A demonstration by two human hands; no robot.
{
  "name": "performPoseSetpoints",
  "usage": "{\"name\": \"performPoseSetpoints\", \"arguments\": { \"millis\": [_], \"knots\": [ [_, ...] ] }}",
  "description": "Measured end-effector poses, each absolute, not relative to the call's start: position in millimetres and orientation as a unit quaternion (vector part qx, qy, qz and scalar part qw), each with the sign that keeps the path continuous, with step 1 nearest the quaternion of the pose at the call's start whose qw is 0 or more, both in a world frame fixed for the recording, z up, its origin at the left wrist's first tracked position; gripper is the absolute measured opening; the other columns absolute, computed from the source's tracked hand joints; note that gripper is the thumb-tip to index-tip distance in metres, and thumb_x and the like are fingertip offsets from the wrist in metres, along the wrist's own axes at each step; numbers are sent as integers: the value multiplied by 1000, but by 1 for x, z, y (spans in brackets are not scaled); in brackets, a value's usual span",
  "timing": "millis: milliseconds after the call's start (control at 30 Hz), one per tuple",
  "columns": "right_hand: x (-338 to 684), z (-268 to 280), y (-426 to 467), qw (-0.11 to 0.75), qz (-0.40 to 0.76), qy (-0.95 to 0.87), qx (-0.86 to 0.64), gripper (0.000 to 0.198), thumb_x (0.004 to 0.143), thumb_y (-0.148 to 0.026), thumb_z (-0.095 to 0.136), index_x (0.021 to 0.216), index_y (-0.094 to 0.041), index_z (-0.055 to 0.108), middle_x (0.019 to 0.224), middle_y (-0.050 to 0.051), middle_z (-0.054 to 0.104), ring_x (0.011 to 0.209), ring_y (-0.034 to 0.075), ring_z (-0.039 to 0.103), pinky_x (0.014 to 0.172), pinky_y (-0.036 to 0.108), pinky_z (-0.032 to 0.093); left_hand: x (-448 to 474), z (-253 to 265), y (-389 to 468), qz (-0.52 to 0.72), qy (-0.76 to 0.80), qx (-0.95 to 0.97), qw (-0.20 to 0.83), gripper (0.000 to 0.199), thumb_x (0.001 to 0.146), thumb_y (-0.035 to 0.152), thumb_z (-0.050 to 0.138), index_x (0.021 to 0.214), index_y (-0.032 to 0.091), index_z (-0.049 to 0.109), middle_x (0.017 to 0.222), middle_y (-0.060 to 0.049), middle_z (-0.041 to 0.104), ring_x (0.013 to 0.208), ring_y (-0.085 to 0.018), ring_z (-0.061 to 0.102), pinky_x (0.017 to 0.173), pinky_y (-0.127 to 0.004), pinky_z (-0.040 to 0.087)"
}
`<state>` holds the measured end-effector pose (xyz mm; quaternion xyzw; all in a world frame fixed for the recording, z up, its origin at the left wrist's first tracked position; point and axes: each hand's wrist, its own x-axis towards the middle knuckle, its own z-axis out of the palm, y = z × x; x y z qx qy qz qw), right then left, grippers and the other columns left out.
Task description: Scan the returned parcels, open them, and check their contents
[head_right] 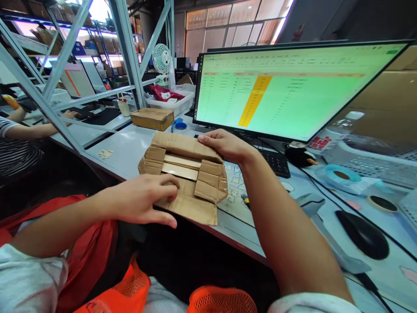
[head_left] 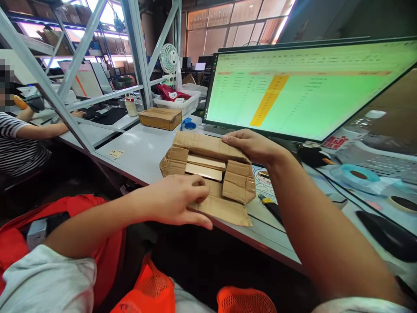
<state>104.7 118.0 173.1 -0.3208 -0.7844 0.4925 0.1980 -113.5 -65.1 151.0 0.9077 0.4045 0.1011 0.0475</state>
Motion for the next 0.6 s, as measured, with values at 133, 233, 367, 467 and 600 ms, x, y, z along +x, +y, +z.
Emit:
{"name": "performPoseSetpoints", "arguments": {
  "millis": [133,233,367,467,600],
  "knots": [
    [106,164,110,198,544,-759,-297,58,66,-72,81,76,-17,66,70,1,61,60,11,49,50,23,37,-116,170,-44,185,439,879,-21,20,100,36,59,109,18,60,108,-7,68,104,-22,65,89,-33,50],
    [107,166,105,199,540,-762,-296,57,67,-72,81,75,-17,66,68,0,61,59,11,49,50,22,36,-113,172,-36,102,462,872,-124,20,96,26,65,113,17,61,119,-9,66,113,-24,61,86,-32,49],
    [109,166,100,192,530,-774,-287,57,68,-73,80,77,-17,68,68,1,63,58,12,49,49,23,37,-111,172,-49,-4,488,847,-213,30,92,33,71,115,16,63,114,-11,67,111,-27,61,78,-32,47],
    [111,164,99,200,525,-778,-281,56,71,-73,77,77,-18,69,69,1,64,57,12,51,49,23,37,-116,177,-61,-34,543,805,-237,47,89,37,75,130,18,60,115,-13,69,107,-30,62,75,-34,45],
    [109,162,98,199,511,-790,-274,53,74,-72,76,79,-20,70,70,0,65,58,12,52,49,23,38,-116,179,-66,-86,576,772,-257,41,95,24,65,135,17,60,109,-13,72,105,-30,64,88,-40,44]
  ]
}}
